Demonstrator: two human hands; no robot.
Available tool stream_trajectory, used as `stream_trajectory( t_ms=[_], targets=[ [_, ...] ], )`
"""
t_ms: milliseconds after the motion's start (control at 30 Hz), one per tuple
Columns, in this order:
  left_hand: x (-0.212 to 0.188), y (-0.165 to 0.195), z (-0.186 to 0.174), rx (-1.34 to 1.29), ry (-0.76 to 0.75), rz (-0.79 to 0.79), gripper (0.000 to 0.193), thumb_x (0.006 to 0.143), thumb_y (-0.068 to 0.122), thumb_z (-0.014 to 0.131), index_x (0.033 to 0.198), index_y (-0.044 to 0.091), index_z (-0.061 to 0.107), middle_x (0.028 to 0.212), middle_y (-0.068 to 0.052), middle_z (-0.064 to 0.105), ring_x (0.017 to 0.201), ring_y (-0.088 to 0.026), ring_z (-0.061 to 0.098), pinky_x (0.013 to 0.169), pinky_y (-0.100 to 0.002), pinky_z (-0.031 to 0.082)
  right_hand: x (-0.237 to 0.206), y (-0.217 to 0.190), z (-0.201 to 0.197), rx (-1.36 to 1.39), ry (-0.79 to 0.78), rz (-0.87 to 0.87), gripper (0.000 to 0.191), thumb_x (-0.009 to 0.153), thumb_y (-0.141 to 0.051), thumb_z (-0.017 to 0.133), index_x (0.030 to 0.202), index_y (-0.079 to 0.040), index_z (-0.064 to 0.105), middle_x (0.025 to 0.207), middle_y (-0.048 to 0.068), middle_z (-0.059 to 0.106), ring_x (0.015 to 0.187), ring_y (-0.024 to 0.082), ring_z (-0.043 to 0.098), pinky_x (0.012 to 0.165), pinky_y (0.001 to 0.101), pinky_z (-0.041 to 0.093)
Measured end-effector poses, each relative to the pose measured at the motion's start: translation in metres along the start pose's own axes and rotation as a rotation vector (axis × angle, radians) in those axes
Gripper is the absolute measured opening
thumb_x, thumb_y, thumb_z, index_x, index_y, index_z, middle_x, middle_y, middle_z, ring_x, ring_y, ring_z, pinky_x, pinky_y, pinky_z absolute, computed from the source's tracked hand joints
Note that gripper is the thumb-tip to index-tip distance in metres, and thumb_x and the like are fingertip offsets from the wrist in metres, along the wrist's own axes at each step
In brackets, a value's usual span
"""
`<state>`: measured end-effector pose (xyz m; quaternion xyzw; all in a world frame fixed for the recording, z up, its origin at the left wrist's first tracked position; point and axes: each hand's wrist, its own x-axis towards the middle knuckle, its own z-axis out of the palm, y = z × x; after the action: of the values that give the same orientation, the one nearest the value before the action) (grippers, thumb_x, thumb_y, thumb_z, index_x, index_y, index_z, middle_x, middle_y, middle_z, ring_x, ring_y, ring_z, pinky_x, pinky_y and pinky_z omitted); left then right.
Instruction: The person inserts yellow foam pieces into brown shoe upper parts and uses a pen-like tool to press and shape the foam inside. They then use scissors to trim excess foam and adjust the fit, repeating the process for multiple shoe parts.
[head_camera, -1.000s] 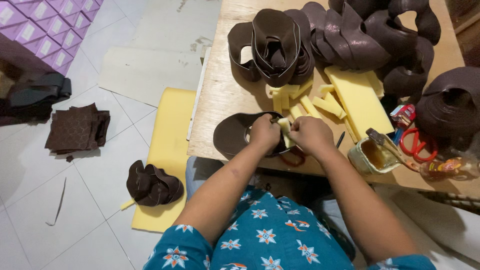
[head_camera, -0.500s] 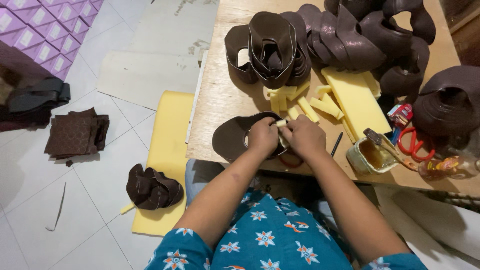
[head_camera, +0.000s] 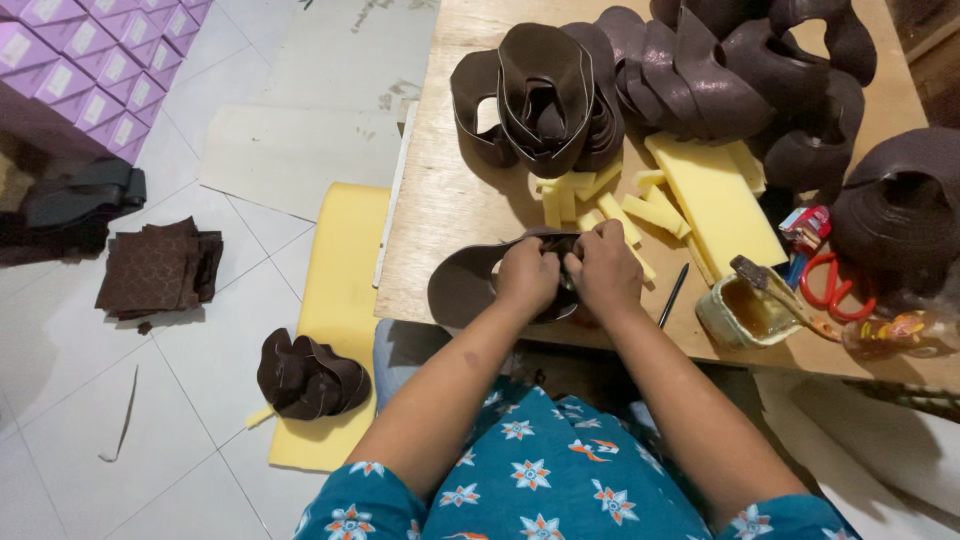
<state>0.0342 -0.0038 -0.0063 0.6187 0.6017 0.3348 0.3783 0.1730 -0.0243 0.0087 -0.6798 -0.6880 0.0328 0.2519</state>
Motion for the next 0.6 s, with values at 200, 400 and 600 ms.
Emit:
stream_trajectory(
  t_ms=[200, 400, 600],
  targets=[
    [0.006, -0.009, 0.005, -0.018, -0.096, 0.006, 0.028, 0.085, 0.019, 0.058, 0.103, -0.001, 0.067, 0.104, -0.027, 0.07, 0.103, -0.044, 0.066, 0.091, -0.049, 0.051, 0.01, -0.001, -0.003, 0.101, -0.108, 0.238, 0.054, 0.086, -0.03, 0.071, 0.13, -0.009, 0.049, 0.096, 0.019, 0.069, 0.093, 0.041, 0.067, 0.083, 0.0508, 0.051],
    [0.001, -0.007, 0.004, -0.057, -0.17, 0.085, 0.028, 0.088, 0.021, 0.056, 0.103, 0.001, 0.067, 0.1, -0.025, 0.071, 0.099, -0.044, 0.067, 0.088, -0.048, 0.052, 0.021, -0.003, -0.003, -0.057, -0.123, 0.137, 0.034, 0.079, -0.024, 0.072, 0.11, -0.011, 0.064, 0.103, 0.015, 0.072, 0.096, 0.038, 0.068, 0.078, 0.0502, 0.052],
    [0.002, -0.013, 0.002, -0.098, -0.132, 0.063, 0.027, 0.087, 0.022, 0.059, 0.101, 0.0, 0.066, 0.099, -0.026, 0.07, 0.097, -0.043, 0.067, 0.085, -0.046, 0.052, 0.023, -0.002, -0.007, 0.001, -0.275, 0.19, 0.034, 0.08, -0.024, 0.07, 0.113, -0.015, 0.072, 0.1, 0.015, 0.074, 0.096, 0.036, 0.069, 0.083, 0.0474, 0.054]
  ],
)
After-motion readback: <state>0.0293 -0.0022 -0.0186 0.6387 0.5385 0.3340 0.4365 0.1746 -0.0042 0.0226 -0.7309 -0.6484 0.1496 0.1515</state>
